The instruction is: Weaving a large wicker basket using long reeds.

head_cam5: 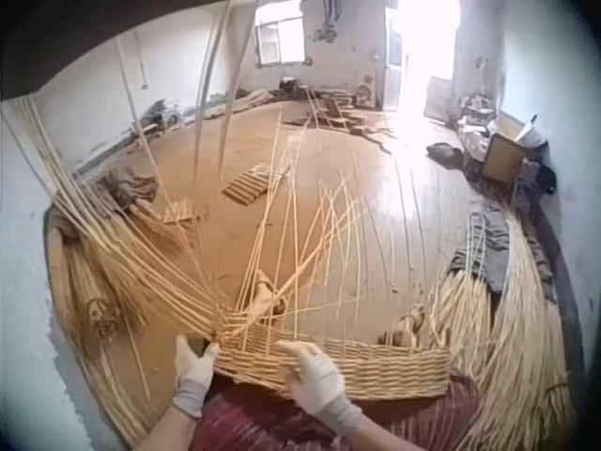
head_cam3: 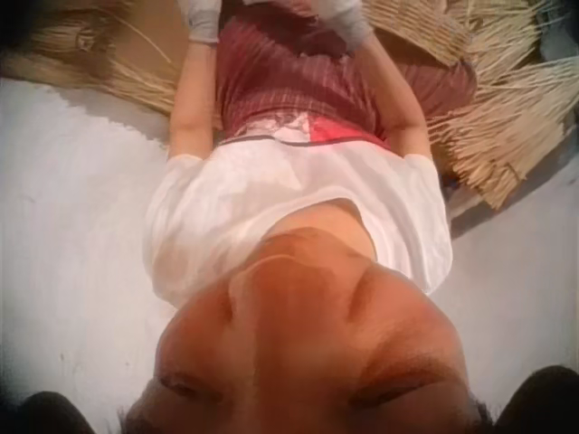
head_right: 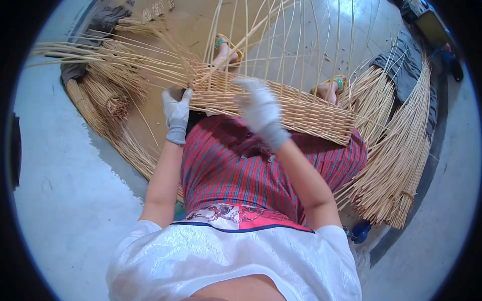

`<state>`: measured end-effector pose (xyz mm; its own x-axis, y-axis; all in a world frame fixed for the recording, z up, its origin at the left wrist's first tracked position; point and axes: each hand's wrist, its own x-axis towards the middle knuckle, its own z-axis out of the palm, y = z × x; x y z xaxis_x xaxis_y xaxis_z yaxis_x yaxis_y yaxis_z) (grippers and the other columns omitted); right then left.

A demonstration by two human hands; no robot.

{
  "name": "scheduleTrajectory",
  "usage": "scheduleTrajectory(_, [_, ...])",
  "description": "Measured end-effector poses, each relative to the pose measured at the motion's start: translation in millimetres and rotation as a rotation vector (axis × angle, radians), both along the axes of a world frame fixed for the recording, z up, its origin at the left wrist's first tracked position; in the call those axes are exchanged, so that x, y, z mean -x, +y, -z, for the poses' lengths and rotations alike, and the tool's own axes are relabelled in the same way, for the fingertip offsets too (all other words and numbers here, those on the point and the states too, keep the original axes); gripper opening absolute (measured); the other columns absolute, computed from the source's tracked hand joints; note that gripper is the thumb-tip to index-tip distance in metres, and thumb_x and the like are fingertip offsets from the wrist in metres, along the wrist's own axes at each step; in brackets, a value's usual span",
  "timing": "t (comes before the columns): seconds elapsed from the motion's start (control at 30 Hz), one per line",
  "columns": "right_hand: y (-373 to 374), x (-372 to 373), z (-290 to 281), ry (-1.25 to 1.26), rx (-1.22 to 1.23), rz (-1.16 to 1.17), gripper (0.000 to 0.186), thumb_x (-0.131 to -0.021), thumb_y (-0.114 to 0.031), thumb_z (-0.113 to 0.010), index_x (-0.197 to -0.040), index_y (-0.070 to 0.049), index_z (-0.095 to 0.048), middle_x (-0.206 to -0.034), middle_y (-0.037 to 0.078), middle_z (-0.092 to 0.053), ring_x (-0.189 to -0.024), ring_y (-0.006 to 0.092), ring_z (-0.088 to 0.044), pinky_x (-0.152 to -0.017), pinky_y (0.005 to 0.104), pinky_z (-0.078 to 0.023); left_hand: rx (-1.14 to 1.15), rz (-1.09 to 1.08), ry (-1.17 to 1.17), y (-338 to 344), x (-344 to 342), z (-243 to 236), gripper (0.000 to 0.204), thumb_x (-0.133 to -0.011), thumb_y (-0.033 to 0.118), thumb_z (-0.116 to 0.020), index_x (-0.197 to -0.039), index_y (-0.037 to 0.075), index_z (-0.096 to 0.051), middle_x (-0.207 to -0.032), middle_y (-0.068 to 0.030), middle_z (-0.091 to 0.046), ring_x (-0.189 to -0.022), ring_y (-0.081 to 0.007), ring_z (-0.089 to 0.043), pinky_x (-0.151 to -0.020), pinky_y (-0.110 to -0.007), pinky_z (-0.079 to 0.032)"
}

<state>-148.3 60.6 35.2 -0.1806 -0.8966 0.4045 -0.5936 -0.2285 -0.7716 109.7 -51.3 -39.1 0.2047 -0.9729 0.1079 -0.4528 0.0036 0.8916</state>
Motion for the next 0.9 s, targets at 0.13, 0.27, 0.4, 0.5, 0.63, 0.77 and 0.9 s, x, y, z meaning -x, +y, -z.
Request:
scheduleTrajectory(0.13, [-65,-110,-9,-0.206,-0.007,-0.292,0.032,-0.097,-0.014,-0.069,-0.129,-0.009,-0.066,-0.110,0.017,-0.074,-0.104,0.0389,-0.072,-0.090,0.0456,-0.057,-0.053,0.182,-0.025,-17,-22,21,0.042,-0.098,0.013,-0.071,-0.134,0.001,-0.052,-0.124,-0.0163,-0.072,-0.108,-0.0254,-0.071,-0.095,-0.040,-0.054])
scheduleTrajectory(0.27, [-143,-156,-21,0.245,-0.085,-0.199,0.029,-0.096,-0.029,-0.069,-0.105,-0.005,-0.055,-0.093,0.018,-0.072,-0.083,0.0365,-0.073,-0.076,0.0457,-0.059,-0.044,0.220,0.047,-5,-9,55,0.029,-0.102,0.016,-0.069,-0.126,0.003,-0.061,-0.117,-0.0131,-0.074,-0.105,-0.0224,-0.070,-0.093,-0.038,-0.054])
scheduleTrajectory(0.4, [-185,-173,-29,0.421,-0.169,-0.067,0.028,-0.096,-0.029,-0.070,-0.104,-0.007,-0.055,-0.098,0.021,-0.074,-0.093,0.0428,-0.073,-0.078,0.0518,-0.057,0.160,0.030,0.501,-16,10,81,0.031,-0.109,0.032,-0.062,-0.115,0.002,-0.067,-0.103,-0.0069,-0.074,-0.094,-0.0190,-0.068,-0.088,-0.036,-0.054])
scheduleTrajectory(0.5, [-189,-171,-26,0.445,-0.026,-0.039,0.028,-0.096,-0.028,-0.070,-0.102,-0.006,-0.055,-0.092,0.021,-0.074,-0.090,0.0435,-0.072,-0.076,0.0521,-0.056,0.209,-0.032,0.506,-32,18,85,0.042,-0.112,0.040,-0.053,-0.108,0.002,-0.070,-0.096,-0.0097,-0.074,-0.089,-0.0241,-0.070,-0.085,-0.035,-0.053])
scheduleTrajectory(0.63, [-186,-162,-15,0.221,-0.075,-0.067,0.025,-0.098,-0.027,-0.066,-0.106,-0.007,-0.054,-0.092,0.020,-0.072,-0.090,0.0443,-0.071,-0.075,0.0532,-0.055,0.221,0.001,0.495,-39,19,73,0.041,-0.112,0.039,-0.049,-0.123,0.006,-0.071,-0.103,-0.0180,-0.073,-0.093,-0.0375,-0.069,-0.086,-0.037,-0.051])
scheduleTrajectory(0.77, [-190,-156,-8,0.347,-0.211,-0.031,0.025,-0.100,-0.027,-0.065,-0.104,-0.006,-0.053,-0.091,0.022,-0.072,-0.088,0.0477,-0.069,-0.073,0.0547,-0.053,0.225,0.088,0.503,-41,15,64,0.042,-0.113,0.038,-0.045,-0.130,0.008,-0.069,-0.103,-0.0203,-0.071,-0.093,-0.0401,-0.067,-0.085,-0.039,-0.051])
scheduleTrajectory(0.9, [-184,-155,-8,0.432,-0.153,-0.017,0.026,-0.101,-0.029,-0.065,-0.101,-0.006,-0.053,-0.087,0.024,-0.071,-0.083,0.0495,-0.068,-0.069,0.0568,-0.052,0.191,0.096,0.522,-46,13,66,0.039,-0.112,0.037,-0.048,-0.116,0.005,-0.070,-0.097,-0.0208,-0.069,-0.093,-0.0410,-0.066,-0.083,-0.039,-0.051])
